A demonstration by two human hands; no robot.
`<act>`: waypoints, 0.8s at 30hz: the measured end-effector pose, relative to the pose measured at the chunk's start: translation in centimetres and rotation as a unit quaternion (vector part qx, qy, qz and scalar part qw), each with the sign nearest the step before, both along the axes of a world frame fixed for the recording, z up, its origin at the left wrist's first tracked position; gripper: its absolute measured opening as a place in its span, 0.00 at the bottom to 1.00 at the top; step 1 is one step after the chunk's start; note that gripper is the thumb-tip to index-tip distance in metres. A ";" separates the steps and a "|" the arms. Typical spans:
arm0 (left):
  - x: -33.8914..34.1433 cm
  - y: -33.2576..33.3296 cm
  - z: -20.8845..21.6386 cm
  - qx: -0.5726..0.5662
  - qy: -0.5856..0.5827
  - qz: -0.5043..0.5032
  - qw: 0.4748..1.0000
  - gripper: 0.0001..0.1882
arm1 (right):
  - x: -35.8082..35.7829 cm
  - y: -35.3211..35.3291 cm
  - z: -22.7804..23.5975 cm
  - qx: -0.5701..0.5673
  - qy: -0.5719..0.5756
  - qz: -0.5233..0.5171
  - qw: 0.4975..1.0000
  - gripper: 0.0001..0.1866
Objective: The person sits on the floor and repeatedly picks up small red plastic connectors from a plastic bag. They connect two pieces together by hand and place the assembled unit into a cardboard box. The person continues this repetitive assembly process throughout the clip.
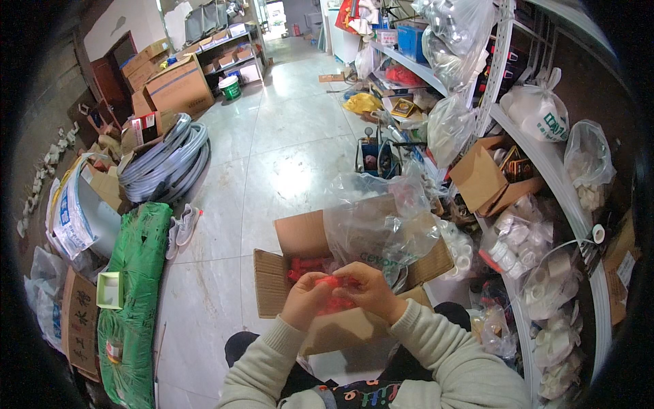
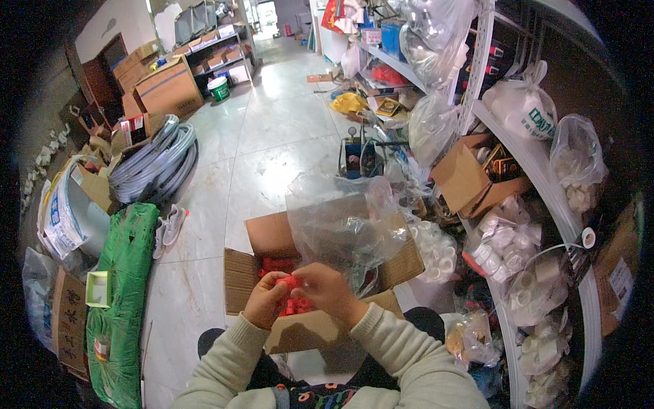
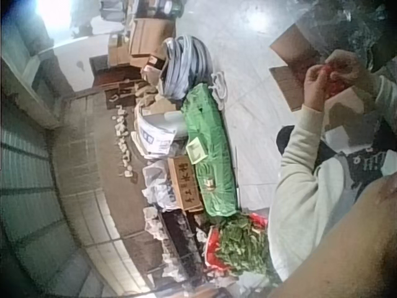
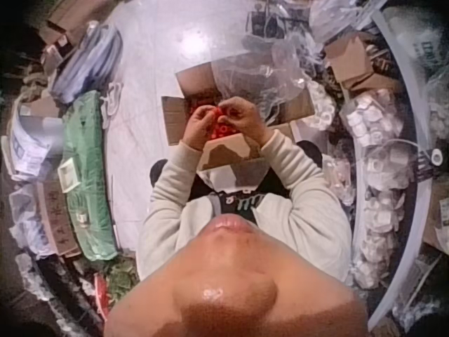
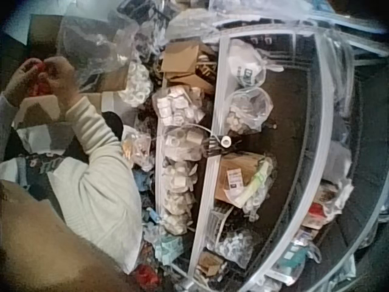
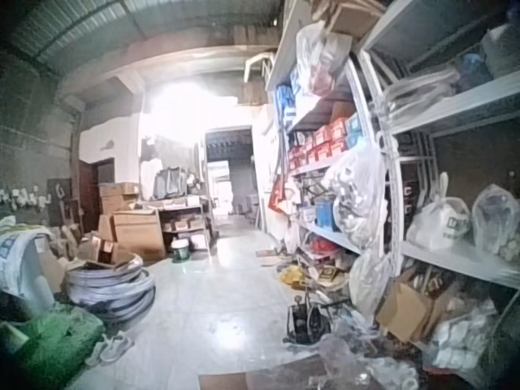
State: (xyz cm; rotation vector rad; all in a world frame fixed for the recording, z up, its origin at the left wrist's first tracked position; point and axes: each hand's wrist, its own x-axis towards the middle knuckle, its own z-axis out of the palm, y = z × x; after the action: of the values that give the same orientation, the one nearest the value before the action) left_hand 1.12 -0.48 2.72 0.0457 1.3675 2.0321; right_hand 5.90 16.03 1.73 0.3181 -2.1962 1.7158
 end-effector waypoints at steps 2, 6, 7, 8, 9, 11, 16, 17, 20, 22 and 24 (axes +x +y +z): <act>0.0 0.2 0.5 -0.024 -0.008 0.001 1.000 0.04 | -0.1 0.1 0.1 0.021 0.017 0.003 1.000 0.14; -0.1 0.1 -0.1 -0.059 -0.009 0.002 0.998 0.05 | -0.3 0.3 0.4 0.078 0.094 0.016 0.992 0.14; -0.2 -0.1 -0.4 -0.070 0.004 -0.001 0.998 0.05 | -0.4 0.3 0.4 0.093 0.124 0.021 0.988 0.13; -0.6 -0.3 -0.5 -0.080 0.017 -0.005 0.997 0.06 | -0.7 0.3 0.4 0.102 0.139 0.017 0.985 0.13; -0.5 -0.6 -0.6 -0.092 0.022 -0.009 0.995 0.06 | -0.7 0.2 0.3 0.109 0.147 0.014 0.983 0.13; -0.7 -0.7 -0.3 -0.156 0.075 -0.033 0.984 0.08 | -0.6 0.6 0.2 0.090 0.131 0.030 0.987 0.13; -0.2 -0.7 -2.0 -0.027 0.154 0.026 0.987 0.14 | -0.1 -0.4 0.1 0.023 -0.018 -0.036 0.999 0.13; 0.0 -0.9 -2.3 -0.004 0.173 0.023 0.985 0.15 | 0.3 -0.6 0.2 0.029 -0.051 -0.036 0.998 0.14; -0.1 -0.8 -2.1 0.004 0.180 0.024 0.983 0.15 | 0.2 -0.4 -0.3 0.095 -0.063 -0.046 0.992 0.21; -0.4 -0.7 -2.2 0.006 0.196 0.040 0.980 0.15 | -0.1 -0.2 -0.3 0.146 -0.023 0.023 0.989 0.21; -0.9 -0.9 -2.3 -0.010 0.177 0.041 0.983 0.16 | 0.0 -0.1 -0.4 0.157 0.041 0.147 0.976 0.18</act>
State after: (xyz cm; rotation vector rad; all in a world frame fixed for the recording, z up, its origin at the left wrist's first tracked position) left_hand 0.19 -1.35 0.43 0.3633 1.6277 2.1494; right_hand 5.86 15.95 1.35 0.8137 -2.4535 1.4485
